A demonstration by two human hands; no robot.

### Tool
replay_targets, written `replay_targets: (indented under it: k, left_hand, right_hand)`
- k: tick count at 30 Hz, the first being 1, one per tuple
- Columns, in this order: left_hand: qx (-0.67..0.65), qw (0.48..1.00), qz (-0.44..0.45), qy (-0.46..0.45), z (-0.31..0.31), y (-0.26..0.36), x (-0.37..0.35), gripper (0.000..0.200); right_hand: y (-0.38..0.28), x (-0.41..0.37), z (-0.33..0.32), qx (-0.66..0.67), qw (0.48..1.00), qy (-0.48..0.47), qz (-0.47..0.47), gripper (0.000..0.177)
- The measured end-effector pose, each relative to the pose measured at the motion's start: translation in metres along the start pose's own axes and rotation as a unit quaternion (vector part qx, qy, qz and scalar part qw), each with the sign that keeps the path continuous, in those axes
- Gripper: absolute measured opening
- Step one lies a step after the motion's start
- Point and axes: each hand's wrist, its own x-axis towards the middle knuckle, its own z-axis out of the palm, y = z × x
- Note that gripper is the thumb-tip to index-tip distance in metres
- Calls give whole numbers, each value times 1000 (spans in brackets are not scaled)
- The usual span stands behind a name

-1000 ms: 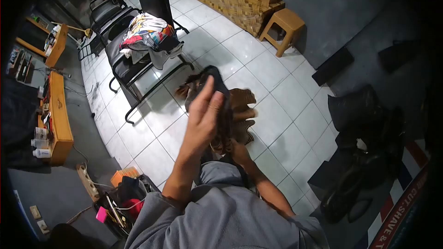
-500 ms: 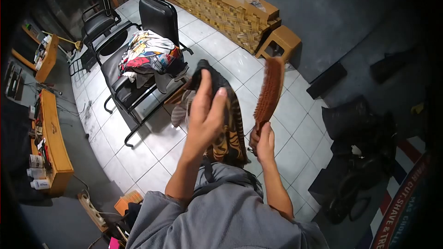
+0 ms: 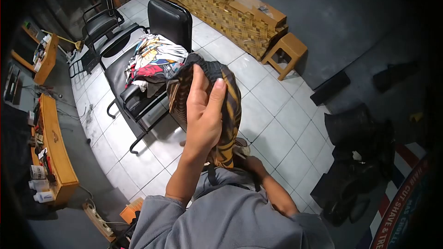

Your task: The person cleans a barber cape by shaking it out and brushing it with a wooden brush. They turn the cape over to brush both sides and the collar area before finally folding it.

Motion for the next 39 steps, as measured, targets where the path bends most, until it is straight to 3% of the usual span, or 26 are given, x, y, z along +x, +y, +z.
replay_targets:
  k: [1,2,3,4,5,7,9,12,15,17,19,20,21,23,24,25,26,27,28,29,30,33,34,35,36,39]
  left_hand:
    - [31,999,9,6,-2,-2,1,55]
    - [63,998,18,3,-5,-9,2,55]
    - [94,995,28,-1,-9,-18,2,55]
    - [119,992,28,13,-10,-28,0,54]
    - [114,993,-9,12,-9,-33,-4,53]
    - [128,991,-39,-5,-6,-41,-12,54]
    - [174,984,-33,-21,0,-43,-15,56]
    - [181,981,-27,-59,13,-32,-11,56]
    - [156,983,-10,-99,14,-35,-1,55]
    - [93,995,-22,-43,18,-33,-1,56]
    - [7,1000,9,14,21,-31,3,59]
    - [-26,1000,1,-10,17,-27,5,60]
    - [-38,999,8,-3,17,-26,7,63]
    - [20,998,34,53,23,-34,5,69]
    - [29,999,37,6,19,-39,7,79]
    - [66,998,5,-12,17,-44,7,83]
    - [71,997,6,18,17,-58,4,83]
    - [77,996,5,49,20,-70,1,83]
    - [72,997,-17,31,26,-72,-2,82]
    - [97,993,-26,55,24,-87,-5,81]
    - [108,992,-34,48,29,-92,-6,82]
    - [86,995,-42,14,47,-105,-7,82]
    - [112,993,-39,13,57,-104,-7,81]
    - [138,990,-35,13,65,-101,-6,80]
    - [129,990,-41,-35,67,-92,0,80]
    - [18,999,-30,9,74,-77,8,79]
  right_hand:
    - [24,24,16,-35,999,-8,-27,37]
    - [43,44,31,-37,938,245,-241,41]
    - [19,29,-5,224,952,163,-129,44]
    - [-33,-6,-73,465,882,69,-7,47]
    - [-74,-37,-127,606,794,34,-15,39]
    - [-111,-70,-182,723,675,9,-149,37]
    - [-131,-84,-200,706,641,52,-299,36]
    - [-159,-84,-207,677,667,51,-309,34]
    - [-125,-10,-151,477,825,64,-295,39]
    - [-75,40,-97,256,921,81,-281,43]
    - [-13,68,-48,84,980,31,-178,48]
    - [15,73,-33,37,992,13,-118,50]
    - [7,36,-63,-66,997,17,-39,54]
    - [31,47,-64,1,998,62,11,58]
    - [41,50,-64,35,995,84,36,61]
    - [45,55,-76,73,987,144,-28,56]
    - [21,32,-111,280,954,108,-1,47]
    - [1,10,-137,494,858,120,-68,42]
    - [-24,-9,-171,602,790,89,-71,35]
    - [-53,-42,-210,668,734,81,-94,33]
    - [-64,-59,-227,708,675,92,-188,35]
    - [-88,-86,-244,738,590,141,-296,35]
    - [-90,-82,-235,710,616,167,-298,34]
    - [-76,-57,-214,661,684,170,-260,34]
    - [-75,-52,-200,662,684,156,-264,30]
    - [-21,-4,-136,344,904,108,-229,35]
